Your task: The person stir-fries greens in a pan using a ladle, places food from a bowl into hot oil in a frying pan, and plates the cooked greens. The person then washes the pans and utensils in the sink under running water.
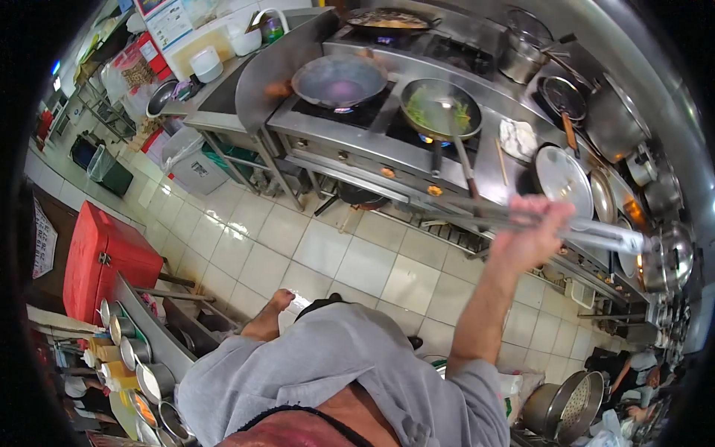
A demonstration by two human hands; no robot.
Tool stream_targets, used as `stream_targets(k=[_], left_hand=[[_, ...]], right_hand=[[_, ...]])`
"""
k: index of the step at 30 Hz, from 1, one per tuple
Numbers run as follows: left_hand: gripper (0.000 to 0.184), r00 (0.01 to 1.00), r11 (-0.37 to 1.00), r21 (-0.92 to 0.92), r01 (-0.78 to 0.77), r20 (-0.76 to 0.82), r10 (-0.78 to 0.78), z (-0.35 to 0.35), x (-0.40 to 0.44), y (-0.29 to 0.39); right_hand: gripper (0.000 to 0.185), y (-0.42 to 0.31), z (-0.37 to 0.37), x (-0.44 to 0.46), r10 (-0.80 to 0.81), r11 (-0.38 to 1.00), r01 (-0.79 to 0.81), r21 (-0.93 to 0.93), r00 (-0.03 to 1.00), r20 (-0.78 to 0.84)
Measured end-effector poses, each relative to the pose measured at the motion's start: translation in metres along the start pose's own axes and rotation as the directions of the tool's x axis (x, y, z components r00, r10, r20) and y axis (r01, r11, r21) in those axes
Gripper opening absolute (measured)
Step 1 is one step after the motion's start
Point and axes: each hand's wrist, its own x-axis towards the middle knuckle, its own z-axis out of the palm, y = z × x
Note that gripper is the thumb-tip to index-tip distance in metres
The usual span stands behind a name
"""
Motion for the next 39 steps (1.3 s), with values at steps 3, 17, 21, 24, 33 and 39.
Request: stream_targets(k=[3, 17, 21, 24, 33, 39], left_hand=[[0.034, 0.989, 0.967, -0.225, 0.123, -0.056, -0.139, -0.027, -0.002, -0.060], [0.029, 0.843, 0.440, -0.859, 0.263, -0.017, -0.537, -0.037, -0.015, -0.100], [0.028, 0.888, 0.537, -0.780, 0.321, 0.051, -0.457, -0.019, -0.016, -0.147], [0.029, 0.837, 0.922, 0.045, -0.383, -0.405, 0.368, -0.025, 0.007, -0.216], [0.027, 0.885, 0.676, -0.720, 0.156, -0.202, -0.419, -0.212, 0.142, -0.290], [0.028, 0.897, 0.586, -0.803, 0.103, -0.179, -0.403, -0.270, 0.194, -0.292]], right_hand=[[0.027, 0.078, 0.090, -0.014, -0.008, 0.985, -0.007, -0.170, 0.996, -0.087], [0.030, 0.360, 0.303, -0.025, -0.126, 0.977, 0.143, -0.161, 0.986, 0.109], [0.033, 0.415, 0.321, -0.033, -0.231, 0.904, 0.258, -0.342, 0.966, 0.118], [0.036, 0.441, 0.335, -0.045, -0.238, 0.888, 0.245, -0.389, 0.969, 0.068], [0.039, 0.501, 0.366, -0.052, -0.411, 0.752, 0.353, -0.557, 0.911, 0.023], [0.027, 0.496, 0.372, -0.057, -0.471, 0.702, 0.361, -0.614, 0.882, -0.020]])
